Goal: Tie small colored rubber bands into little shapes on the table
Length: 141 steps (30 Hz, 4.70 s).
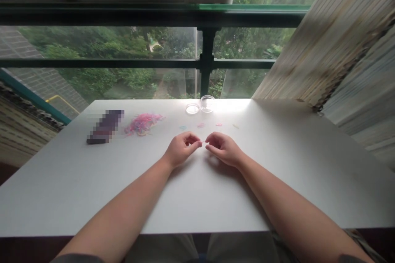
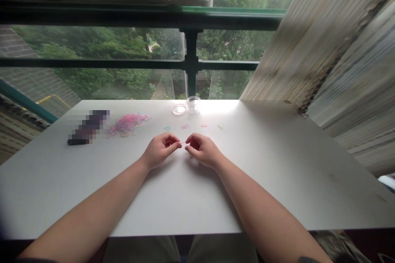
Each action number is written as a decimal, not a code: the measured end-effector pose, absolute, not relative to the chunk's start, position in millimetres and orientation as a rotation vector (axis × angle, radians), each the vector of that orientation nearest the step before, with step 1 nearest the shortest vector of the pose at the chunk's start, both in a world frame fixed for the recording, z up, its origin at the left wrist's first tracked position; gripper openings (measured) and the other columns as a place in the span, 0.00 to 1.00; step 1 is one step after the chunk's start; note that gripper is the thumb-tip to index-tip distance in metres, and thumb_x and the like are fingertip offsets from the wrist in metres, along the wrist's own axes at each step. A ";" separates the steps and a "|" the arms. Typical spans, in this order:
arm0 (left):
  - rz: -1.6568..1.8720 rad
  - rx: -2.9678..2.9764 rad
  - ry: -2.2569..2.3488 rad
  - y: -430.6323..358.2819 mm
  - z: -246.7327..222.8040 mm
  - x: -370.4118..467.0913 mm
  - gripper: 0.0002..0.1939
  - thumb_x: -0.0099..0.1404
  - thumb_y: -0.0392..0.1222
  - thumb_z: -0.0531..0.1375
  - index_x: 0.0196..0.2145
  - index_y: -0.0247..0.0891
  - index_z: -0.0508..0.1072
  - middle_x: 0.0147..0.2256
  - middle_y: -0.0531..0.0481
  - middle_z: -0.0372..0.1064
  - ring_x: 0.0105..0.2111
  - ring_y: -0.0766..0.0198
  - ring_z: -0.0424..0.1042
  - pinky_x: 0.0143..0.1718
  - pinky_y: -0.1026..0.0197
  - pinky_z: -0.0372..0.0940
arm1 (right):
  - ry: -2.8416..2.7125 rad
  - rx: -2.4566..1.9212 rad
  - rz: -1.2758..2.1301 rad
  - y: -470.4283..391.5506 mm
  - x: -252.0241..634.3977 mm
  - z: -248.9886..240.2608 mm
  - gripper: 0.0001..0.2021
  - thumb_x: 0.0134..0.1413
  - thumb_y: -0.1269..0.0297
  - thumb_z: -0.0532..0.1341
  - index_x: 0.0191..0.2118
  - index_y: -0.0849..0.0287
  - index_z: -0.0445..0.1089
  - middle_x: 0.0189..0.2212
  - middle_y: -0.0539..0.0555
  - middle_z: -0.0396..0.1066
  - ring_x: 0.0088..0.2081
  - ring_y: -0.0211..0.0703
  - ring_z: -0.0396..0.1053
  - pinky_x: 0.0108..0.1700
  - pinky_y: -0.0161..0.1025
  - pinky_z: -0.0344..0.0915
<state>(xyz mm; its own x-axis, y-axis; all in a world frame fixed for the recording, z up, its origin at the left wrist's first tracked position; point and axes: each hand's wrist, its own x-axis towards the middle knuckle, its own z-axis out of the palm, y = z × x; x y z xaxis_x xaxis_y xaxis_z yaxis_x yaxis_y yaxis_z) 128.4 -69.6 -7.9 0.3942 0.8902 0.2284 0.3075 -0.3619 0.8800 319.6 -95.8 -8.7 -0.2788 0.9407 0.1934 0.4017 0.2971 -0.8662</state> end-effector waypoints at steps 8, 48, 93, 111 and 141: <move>0.833 1.908 0.991 -67.7 -6.8 123.4 0.12 0.57 0.48 0.60 0.31 0.36 0.71 0.30 0.48 0.73 0.30 0.65 0.69 0.32 0.63 0.63 | -1.823 -1.188 0.932 -98.5 319.3 -4.8 0.07 0.50 0.62 0.57 0.32 0.60 0.67 0.24 0.49 0.65 0.23 0.33 0.57 0.26 0.33 0.56; 0.941 2.016 0.992 -71.4 -3.6 127.1 0.06 0.58 0.42 0.59 0.32 0.39 0.73 0.30 0.51 0.73 0.32 0.65 0.70 0.35 0.62 0.62 | -1.842 -1.257 0.972 -100.4 319.1 -4.2 0.06 0.52 0.61 0.57 0.32 0.59 0.65 0.23 0.48 0.64 0.22 0.34 0.59 0.24 0.33 0.57; 0.860 1.977 0.930 -68.9 -6.2 123.3 0.08 0.59 0.44 0.59 0.32 0.37 0.71 0.31 0.50 0.72 0.32 0.66 0.69 0.34 0.64 0.62 | -1.935 -1.237 0.826 -99.4 320.3 -5.3 0.05 0.52 0.64 0.57 0.30 0.59 0.65 0.21 0.47 0.62 0.23 0.32 0.56 0.26 0.32 0.55; 0.869 1.960 0.948 -70.2 -5.4 124.5 0.08 0.58 0.43 0.58 0.32 0.37 0.72 0.31 0.50 0.73 0.31 0.66 0.69 0.33 0.65 0.63 | -1.893 -1.249 0.864 -99.8 319.9 -5.6 0.05 0.52 0.64 0.56 0.30 0.59 0.66 0.22 0.48 0.64 0.22 0.33 0.56 0.25 0.32 0.55; 0.855 1.953 0.985 -70.1 -3.5 124.9 0.10 0.59 0.46 0.57 0.30 0.36 0.73 0.28 0.50 0.71 0.27 0.68 0.66 0.28 0.66 0.61 | -1.910 -1.306 0.813 -100.2 320.3 -1.9 0.07 0.53 0.62 0.55 0.30 0.59 0.66 0.20 0.48 0.64 0.21 0.34 0.57 0.25 0.33 0.56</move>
<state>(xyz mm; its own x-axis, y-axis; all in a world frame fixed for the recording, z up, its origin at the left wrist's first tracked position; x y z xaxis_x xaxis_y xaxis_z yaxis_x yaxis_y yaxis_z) 124.9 -70.1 -3.5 0.4750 0.8529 0.2166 0.3344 -0.4026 0.8521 320.3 -100.2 -1.9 -0.2693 0.9457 0.1822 0.5239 0.3026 -0.7963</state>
